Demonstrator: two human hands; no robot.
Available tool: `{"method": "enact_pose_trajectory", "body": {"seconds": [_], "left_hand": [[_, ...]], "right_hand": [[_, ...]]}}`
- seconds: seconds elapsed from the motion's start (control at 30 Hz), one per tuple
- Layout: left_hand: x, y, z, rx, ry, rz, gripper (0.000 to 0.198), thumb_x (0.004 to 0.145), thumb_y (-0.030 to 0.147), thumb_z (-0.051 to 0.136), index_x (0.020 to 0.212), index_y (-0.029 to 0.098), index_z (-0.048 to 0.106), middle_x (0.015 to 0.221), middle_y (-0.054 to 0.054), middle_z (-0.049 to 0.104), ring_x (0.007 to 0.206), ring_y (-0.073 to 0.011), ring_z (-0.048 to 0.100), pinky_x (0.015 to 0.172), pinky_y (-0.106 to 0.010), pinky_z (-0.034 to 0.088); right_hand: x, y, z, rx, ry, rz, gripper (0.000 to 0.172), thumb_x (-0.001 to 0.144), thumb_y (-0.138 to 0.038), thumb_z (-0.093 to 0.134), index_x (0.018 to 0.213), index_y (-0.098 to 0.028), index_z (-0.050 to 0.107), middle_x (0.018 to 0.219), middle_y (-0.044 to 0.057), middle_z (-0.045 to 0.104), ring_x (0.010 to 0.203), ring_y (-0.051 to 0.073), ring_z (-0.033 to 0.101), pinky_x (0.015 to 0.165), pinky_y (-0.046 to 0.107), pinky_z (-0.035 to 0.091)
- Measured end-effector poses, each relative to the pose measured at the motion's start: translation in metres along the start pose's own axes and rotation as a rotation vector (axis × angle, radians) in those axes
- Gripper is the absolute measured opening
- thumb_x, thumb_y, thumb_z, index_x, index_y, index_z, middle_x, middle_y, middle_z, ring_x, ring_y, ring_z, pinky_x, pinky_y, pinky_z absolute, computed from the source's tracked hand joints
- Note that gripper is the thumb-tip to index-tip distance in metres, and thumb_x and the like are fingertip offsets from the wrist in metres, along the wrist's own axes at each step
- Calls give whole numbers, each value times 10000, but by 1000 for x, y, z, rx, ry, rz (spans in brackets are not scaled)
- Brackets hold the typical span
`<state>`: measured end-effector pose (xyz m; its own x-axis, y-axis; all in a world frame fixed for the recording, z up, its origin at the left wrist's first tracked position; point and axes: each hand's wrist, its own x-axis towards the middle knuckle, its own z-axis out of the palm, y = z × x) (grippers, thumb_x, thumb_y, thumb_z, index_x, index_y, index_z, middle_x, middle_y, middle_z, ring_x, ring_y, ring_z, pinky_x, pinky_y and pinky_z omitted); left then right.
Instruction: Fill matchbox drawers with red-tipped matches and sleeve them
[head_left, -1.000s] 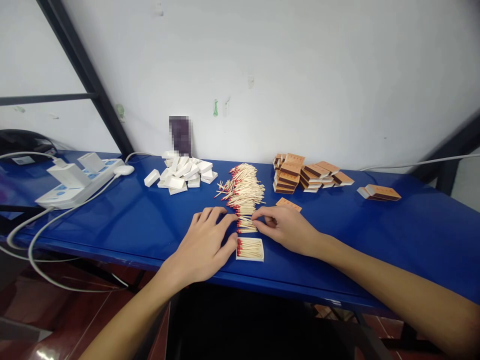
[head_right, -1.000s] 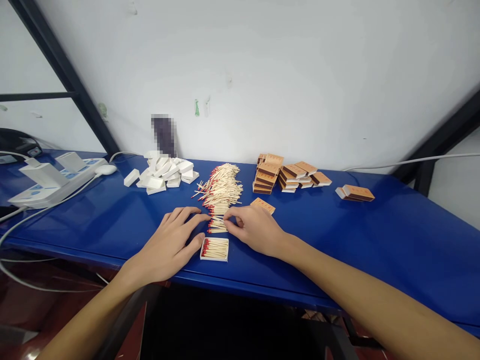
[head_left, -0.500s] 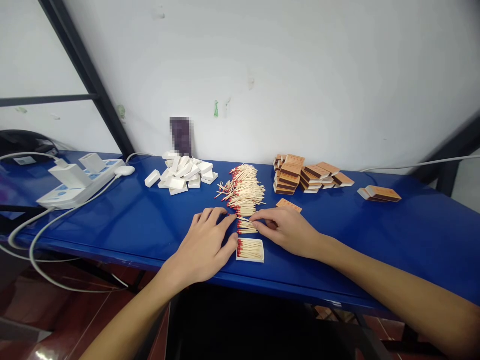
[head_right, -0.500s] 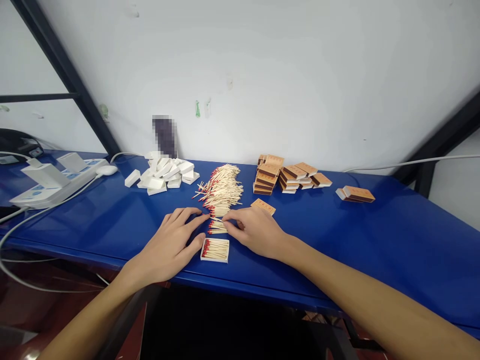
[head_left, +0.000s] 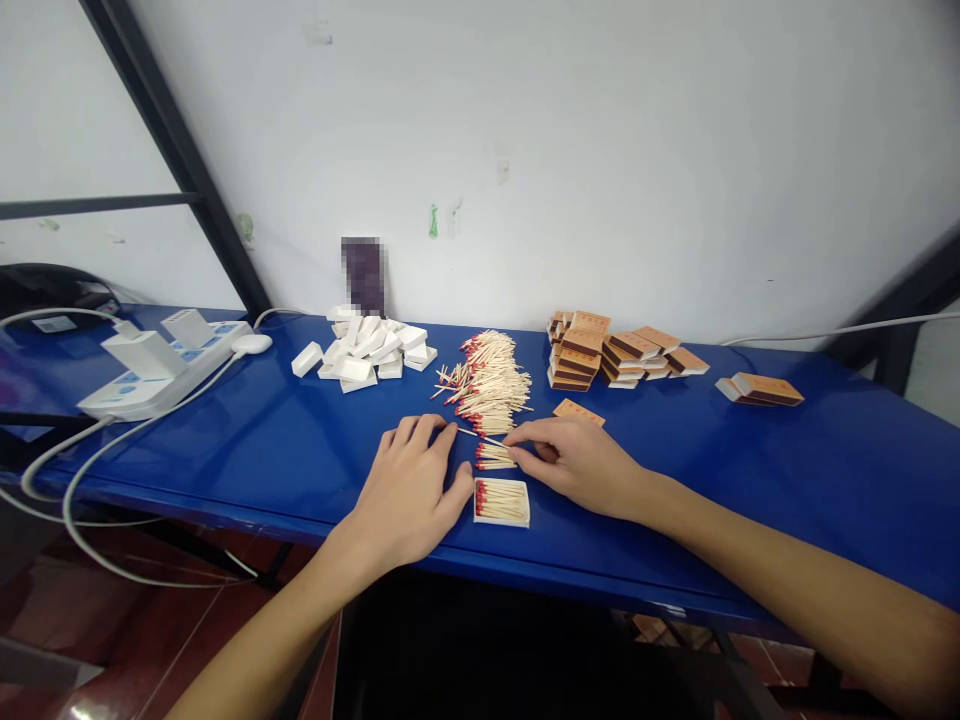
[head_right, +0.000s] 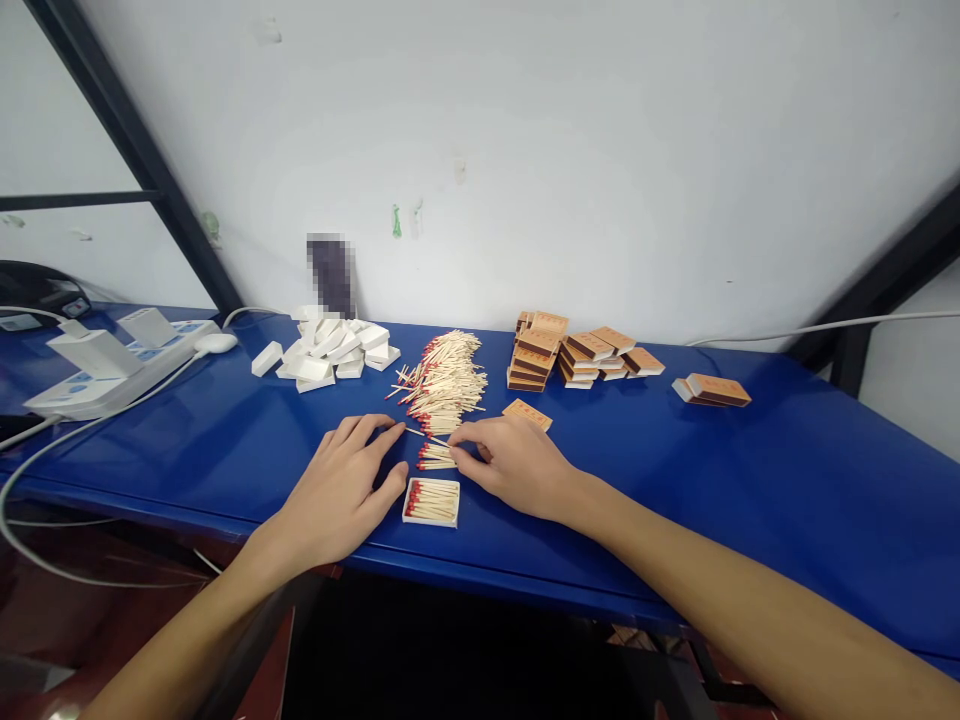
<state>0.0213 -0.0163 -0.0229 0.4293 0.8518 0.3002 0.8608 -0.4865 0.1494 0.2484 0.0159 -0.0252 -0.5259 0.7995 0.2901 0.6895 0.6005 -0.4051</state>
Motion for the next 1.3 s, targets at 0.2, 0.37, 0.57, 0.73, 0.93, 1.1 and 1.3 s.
{"method": "enact_pose_trajectory", "body": {"seconds": [0.2,0.37,0.57,0.73,0.93,1.1,1.3], "left_hand": [[0,-1,0,-10,-10,18,447,984,364,367,1313,127,555,1292,-126,536,1199,-279,467,981,-463,413],[0,-3,-1,-44,-14,36,427,984,354,382,1319,149,551,1276,-110,548,1182,-276,467,976,-466,418],[-1,-3,0,-58,-5,52,417,985,347,381,1306,147,557,1273,-117,551,1166,-271,468,973,-461,417],[0,-1,-2,-54,-11,43,418,980,336,384,1303,134,556,1257,-123,552,1143,-274,476,963,-470,418],[0,-2,-2,-45,-21,41,425,981,348,381,1316,146,547,1251,-120,545,1140,-280,477,957,-470,415],[-1,-2,-1,-59,-4,47,440,979,342,393,1379,182,484,1279,-111,514,1157,-272,461,964,-466,408],[-2,-2,-5,-112,2,116,400,963,305,428,1345,224,514,1283,-97,515,1174,-271,451,964,-452,415]], "right_hand": [[-1,0,0,9,-6,-15,219,908,-290,550,966,-207,744,572,-26,571,514,105,474,547,241,316],[-2,-1,-1,26,-21,-6,237,918,-345,555,974,-211,743,575,-30,555,520,102,466,553,243,316],[-1,1,-1,36,-56,47,282,903,-451,586,1009,-232,730,546,-54,484,488,96,422,519,237,283],[0,2,-2,21,-72,28,279,891,-434,609,1011,-210,726,565,-53,480,492,92,417,531,234,290],[1,0,-3,38,-83,42,282,883,-430,629,1018,-204,729,570,-50,484,501,93,425,529,233,283],[2,0,-4,62,-109,63,258,890,-410,624,1007,-206,731,569,-54,480,508,93,423,528,232,282],[1,2,0,105,-80,61,250,890,-413,616,988,-213,730,543,-65,463,494,91,417,522,234,275]]}}
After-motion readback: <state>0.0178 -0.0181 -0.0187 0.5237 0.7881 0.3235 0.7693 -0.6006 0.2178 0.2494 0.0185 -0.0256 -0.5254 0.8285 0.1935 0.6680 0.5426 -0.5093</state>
